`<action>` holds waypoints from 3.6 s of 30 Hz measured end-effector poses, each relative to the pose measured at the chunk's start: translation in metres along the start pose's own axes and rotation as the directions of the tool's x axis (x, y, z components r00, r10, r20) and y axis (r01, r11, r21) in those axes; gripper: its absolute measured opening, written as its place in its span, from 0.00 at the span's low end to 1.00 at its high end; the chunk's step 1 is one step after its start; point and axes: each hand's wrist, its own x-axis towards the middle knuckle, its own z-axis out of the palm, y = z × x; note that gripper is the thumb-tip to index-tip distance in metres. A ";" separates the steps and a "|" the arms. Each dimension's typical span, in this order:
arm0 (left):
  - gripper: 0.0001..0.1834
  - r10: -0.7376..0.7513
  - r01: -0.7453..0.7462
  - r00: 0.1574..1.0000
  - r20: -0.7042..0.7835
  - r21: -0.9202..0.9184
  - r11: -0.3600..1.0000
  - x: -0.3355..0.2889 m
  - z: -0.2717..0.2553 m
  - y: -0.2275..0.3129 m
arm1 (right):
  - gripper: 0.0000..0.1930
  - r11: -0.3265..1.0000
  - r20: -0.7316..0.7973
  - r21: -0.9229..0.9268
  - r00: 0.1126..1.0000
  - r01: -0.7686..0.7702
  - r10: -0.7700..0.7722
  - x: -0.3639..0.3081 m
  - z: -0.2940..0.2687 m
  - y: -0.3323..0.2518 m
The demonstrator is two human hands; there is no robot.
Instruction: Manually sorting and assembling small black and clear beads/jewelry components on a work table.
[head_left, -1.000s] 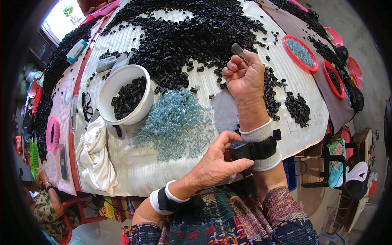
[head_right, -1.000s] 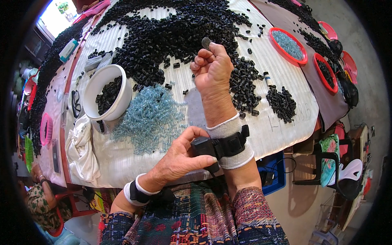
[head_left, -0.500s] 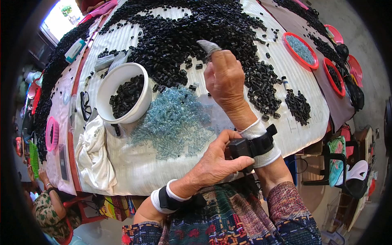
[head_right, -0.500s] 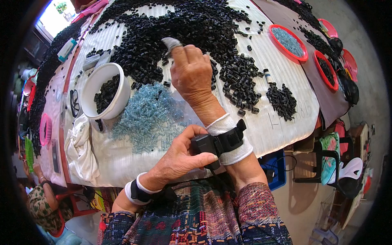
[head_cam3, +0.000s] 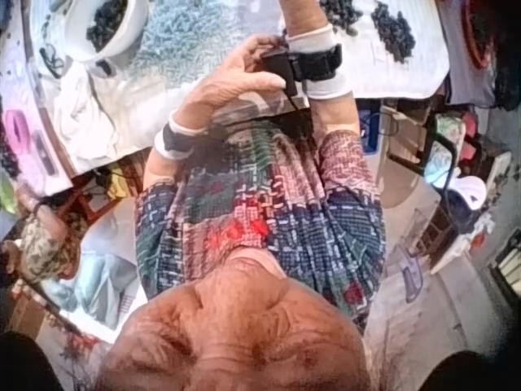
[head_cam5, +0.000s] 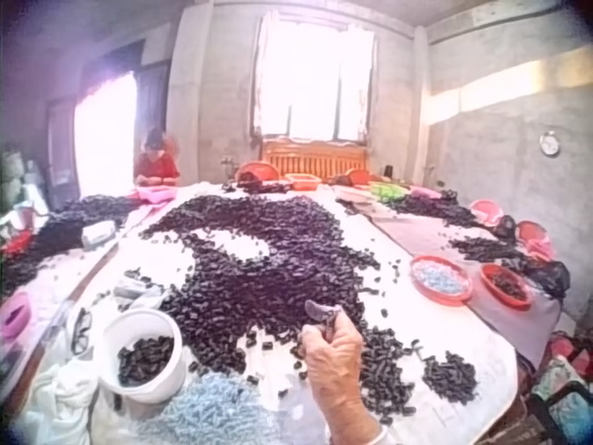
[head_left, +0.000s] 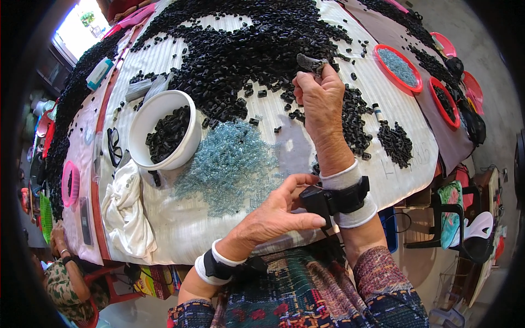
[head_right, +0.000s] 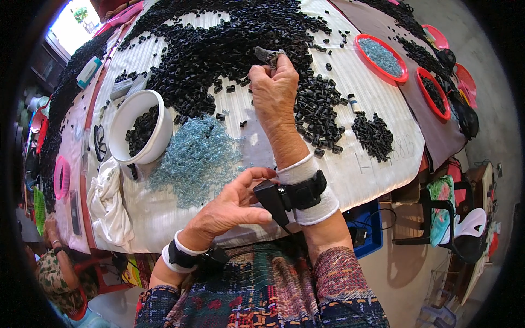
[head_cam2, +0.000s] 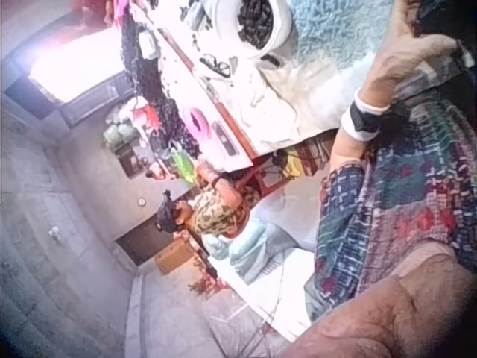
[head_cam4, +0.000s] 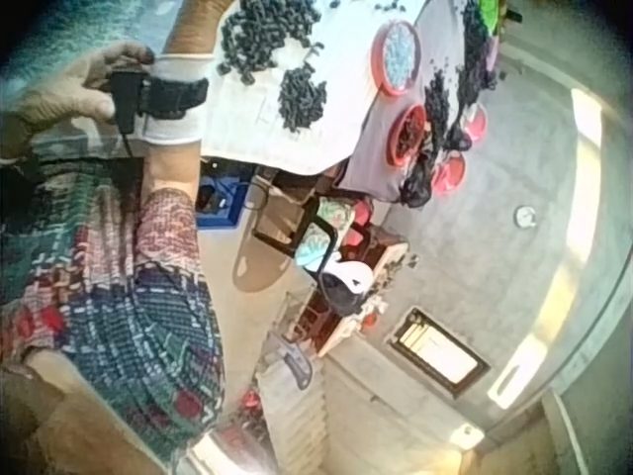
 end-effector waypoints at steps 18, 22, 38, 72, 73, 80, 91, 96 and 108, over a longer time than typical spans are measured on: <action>0.07 0.280 -0.226 0.899 -0.337 0.190 0.955 -0.007 0.007 0.032 | 0.02 0.969 0.030 -0.240 0.998 0.053 -0.047 0.008 -0.005 0.020; 0.15 0.159 -0.092 0.968 -0.196 0.313 0.945 -0.003 0.033 0.053 | 0.03 0.839 0.081 -0.531 0.993 0.117 -0.087 -0.006 0.013 0.006; 0.08 0.462 -0.302 0.849 0.257 0.953 0.025 0.020 0.049 0.053 | 0.07 0.871 0.169 -0.489 0.984 0.040 0.049 -0.020 0.025 0.009; 0.06 0.536 -0.406 0.787 0.304 0.910 0.080 0.063 0.079 0.074 | 0.06 0.622 0.444 0.319 0.693 -0.715 0.568 -0.024 0.035 -0.023; 0.06 0.576 -0.433 0.760 0.302 0.896 0.101 0.063 0.080 0.074 | 0.06 0.595 0.437 0.363 0.695 -0.717 0.570 -0.022 0.032 -0.024; 0.05 0.617 -0.534 0.700 0.360 0.837 0.119 0.058 0.091 0.074 | 0.07 0.496 0.410 0.427 0.651 -0.756 0.639 -0.014 0.029 -0.018; 0.07 0.511 -0.595 0.742 0.434 0.778 0.202 0.013 0.049 0.048 | 0.08 0.385 0.386 0.567 0.648 -0.728 0.657 0.011 0.004 -0.022; 0.09 0.538 -0.605 0.597 0.595 0.775 -0.185 0.010 0.039 0.047 | 0.08 0.348 0.446 0.587 0.651 -0.731 0.614 0.007 0.009 -0.026; 0.11 0.793 -0.360 0.527 0.307 0.925 -0.118 -0.007 0.015 0.034 | 0.07 0.236 0.416 0.759 0.730 -0.607 0.542 0.028 -0.031 -0.025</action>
